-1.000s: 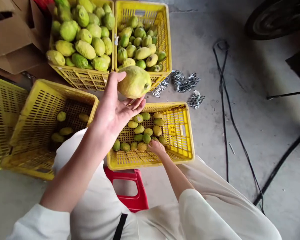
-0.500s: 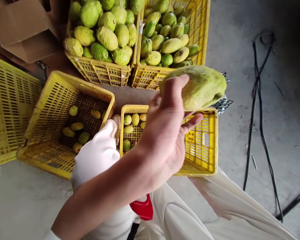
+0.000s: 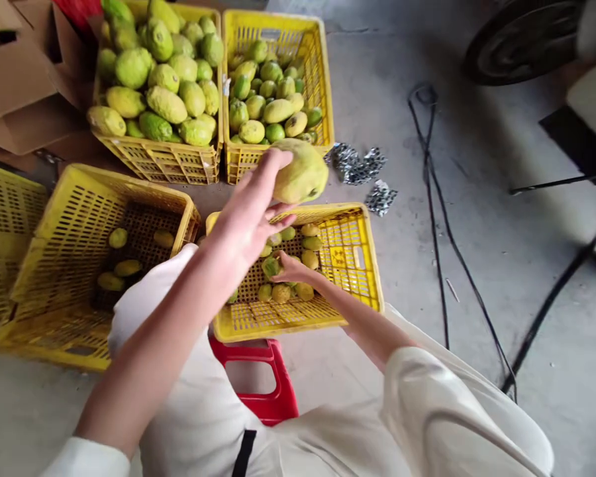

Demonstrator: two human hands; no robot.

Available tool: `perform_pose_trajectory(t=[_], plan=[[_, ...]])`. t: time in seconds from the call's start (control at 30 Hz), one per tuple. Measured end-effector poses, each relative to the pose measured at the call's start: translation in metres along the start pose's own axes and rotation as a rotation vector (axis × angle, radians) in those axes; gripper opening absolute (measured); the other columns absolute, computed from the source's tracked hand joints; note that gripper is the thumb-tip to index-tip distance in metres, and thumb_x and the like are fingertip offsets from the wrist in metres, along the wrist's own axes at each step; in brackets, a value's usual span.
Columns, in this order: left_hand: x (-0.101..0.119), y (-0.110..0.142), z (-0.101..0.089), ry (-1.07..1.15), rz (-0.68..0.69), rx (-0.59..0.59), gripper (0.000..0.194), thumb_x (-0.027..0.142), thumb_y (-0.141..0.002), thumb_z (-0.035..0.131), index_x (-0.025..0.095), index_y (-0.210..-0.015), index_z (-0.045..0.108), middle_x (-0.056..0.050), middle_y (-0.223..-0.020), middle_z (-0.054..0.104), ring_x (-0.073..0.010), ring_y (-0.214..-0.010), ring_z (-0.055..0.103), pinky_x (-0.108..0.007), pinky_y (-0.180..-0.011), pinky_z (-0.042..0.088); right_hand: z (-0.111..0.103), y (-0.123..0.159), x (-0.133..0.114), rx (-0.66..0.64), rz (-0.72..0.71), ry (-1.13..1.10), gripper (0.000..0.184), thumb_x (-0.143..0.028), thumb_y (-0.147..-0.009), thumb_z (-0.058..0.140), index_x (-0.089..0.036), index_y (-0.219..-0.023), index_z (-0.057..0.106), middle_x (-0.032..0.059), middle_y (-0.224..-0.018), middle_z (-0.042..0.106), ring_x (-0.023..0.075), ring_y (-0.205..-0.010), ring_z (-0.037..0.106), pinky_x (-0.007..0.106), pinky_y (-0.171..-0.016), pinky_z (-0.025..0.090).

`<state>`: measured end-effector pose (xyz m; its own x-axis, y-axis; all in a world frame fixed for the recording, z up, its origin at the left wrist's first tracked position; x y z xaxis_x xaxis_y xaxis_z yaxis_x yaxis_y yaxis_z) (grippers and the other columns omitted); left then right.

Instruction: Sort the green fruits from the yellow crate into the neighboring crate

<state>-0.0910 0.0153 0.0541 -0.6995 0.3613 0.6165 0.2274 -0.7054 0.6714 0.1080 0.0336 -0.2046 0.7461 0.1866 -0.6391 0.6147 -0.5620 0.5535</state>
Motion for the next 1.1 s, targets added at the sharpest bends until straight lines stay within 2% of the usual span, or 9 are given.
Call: perform_pose_trajectory(t=[0.1, 0.23, 0.37, 0.47, 0.53, 0.67, 0.83, 1.0, 1.1], plan=[[-0.003, -0.003, -0.005, -0.171, 0.077, -0.019, 0.032, 0.041, -0.089, 0.074, 0.02, -0.111, 0.067, -0.011, -0.114, 0.075, -0.0284, -0.115, 0.072, -0.044, -0.099, 0.059, -0.052, 0.038, 0.009, 0.102, 0.031, -0.066, 0.069, -0.039, -0.07, 0.095, -0.021, -0.129, 0.063, 0.0124, -0.126, 0.076, 0.0321, -0.114, 0.075, 0.05, -0.105, 0.062], [-0.02, -0.002, -0.007, -0.233, 0.089, -0.049, 0.041, 0.038, -0.074, 0.084, 0.021, -0.107, 0.067, -0.01, -0.105, 0.076, -0.028, -0.102, 0.073, -0.042, -0.088, 0.062, -0.099, 0.109, 0.001, 0.342, 0.003, -0.564, 0.084, -0.049, -0.06, 0.099, -0.026, -0.129, 0.058, 0.0091, -0.127, 0.077, 0.0317, -0.121, 0.074, 0.05, -0.109, 0.06], [-0.049, 0.001, -0.001, -0.238, -0.054, -0.111, 0.036, 0.041, -0.078, 0.079, 0.021, -0.105, 0.065, -0.011, -0.103, 0.078, -0.026, -0.091, 0.074, -0.043, -0.082, 0.064, -0.101, 0.155, -0.013, 0.563, -0.038, -1.053, 0.078, -0.051, -0.062, 0.099, -0.029, -0.123, 0.056, 0.0058, -0.119, 0.08, 0.0297, -0.118, 0.076, 0.047, -0.106, 0.063], [-0.068, 0.0, 0.006, -0.298, -0.128, -0.117, 0.035, 0.037, -0.08, 0.08, 0.019, -0.106, 0.067, -0.012, -0.098, 0.079, -0.0265, -0.087, 0.076, -0.042, -0.079, 0.065, -0.097, 0.162, -0.019, 0.653, -0.095, -1.3, 0.06, -0.054, -0.069, 0.092, -0.027, -0.113, 0.062, 0.0067, -0.118, 0.08, 0.0304, -0.122, 0.076, 0.046, -0.11, 0.061], [-0.077, -0.002, 0.011, -0.319, -0.111, -0.099, 0.031, 0.032, -0.079, 0.082, 0.017, -0.103, 0.068, -0.011, -0.091, 0.078, -0.0265, -0.084, 0.076, -0.041, -0.077, 0.065, -0.1, 0.159, -0.021, 0.675, -0.105, -1.381, 0.057, -0.053, -0.066, 0.091, -0.027, -0.11, 0.064, 0.0066, -0.112, 0.079, 0.0318, -0.12, 0.076, 0.047, -0.109, 0.062], [-0.086, -0.011, 0.018, -0.304, -0.081, -0.085, 0.029, 0.025, -0.074, 0.088, 0.017, -0.095, 0.069, -0.008, -0.082, 0.077, -0.0222, -0.075, 0.074, -0.035, -0.072, 0.065, -0.118, 0.152, -0.023, 0.644, -0.102, -1.347, 0.065, -0.05, -0.059, 0.095, -0.029, -0.111, 0.062, 0.0035, -0.105, 0.077, 0.0305, -0.114, 0.076, 0.046, -0.101, 0.064], [-0.089, -0.022, 0.025, -0.264, -0.098, -0.06, 0.031, 0.032, -0.077, 0.087, 0.021, -0.096, 0.066, -0.002, -0.076, 0.074, -0.0164, -0.064, 0.068, -0.031, -0.066, 0.064, -0.13, 0.148, -0.025, 0.577, -0.183, -1.144, 0.085, -0.045, -0.053, 0.103, -0.029, -0.119, 0.052, 0.0002, -0.104, 0.074, 0.0229, -0.099, 0.075, 0.04, -0.095, 0.064], [-0.088, -0.02, 0.034, -0.265, -0.032, -0.062, 0.036, 0.027, -0.071, 0.091, 0.021, -0.096, 0.065, -0.003, -0.086, 0.078, -0.0208, -0.078, 0.076, -0.036, -0.077, 0.066, -0.135, 0.139, -0.024, 0.698, -0.286, -0.996, 0.093, -0.04, -0.057, 0.101, -0.027, -0.13, 0.045, 0.0073, -0.125, 0.065, 0.0247, -0.119, 0.067, 0.044, -0.109, 0.058], [-0.084, -0.017, 0.039, -0.281, 0.047, -0.08, 0.04, 0.018, -0.062, 0.092, 0.019, -0.091, 0.065, -0.002, -0.087, 0.079, -0.0191, -0.08, 0.075, -0.033, -0.077, 0.065, -0.14, 0.136, -0.026, 0.745, -0.304, -0.897, 0.092, -0.037, -0.058, 0.099, -0.026, -0.132, 0.044, 0.0108, -0.138, 0.058, 0.0277, -0.13, 0.06, 0.046, -0.116, 0.054]])
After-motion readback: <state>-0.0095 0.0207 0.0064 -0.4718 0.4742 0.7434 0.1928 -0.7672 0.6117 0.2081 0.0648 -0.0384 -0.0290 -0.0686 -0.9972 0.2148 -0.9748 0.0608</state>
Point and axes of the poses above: each hand's wrist, its own y-axis away from the middle knuckle, its own z-axis out of the palm, x = y × z, the point moved 2 cm from there along -y, towards the middle knuckle
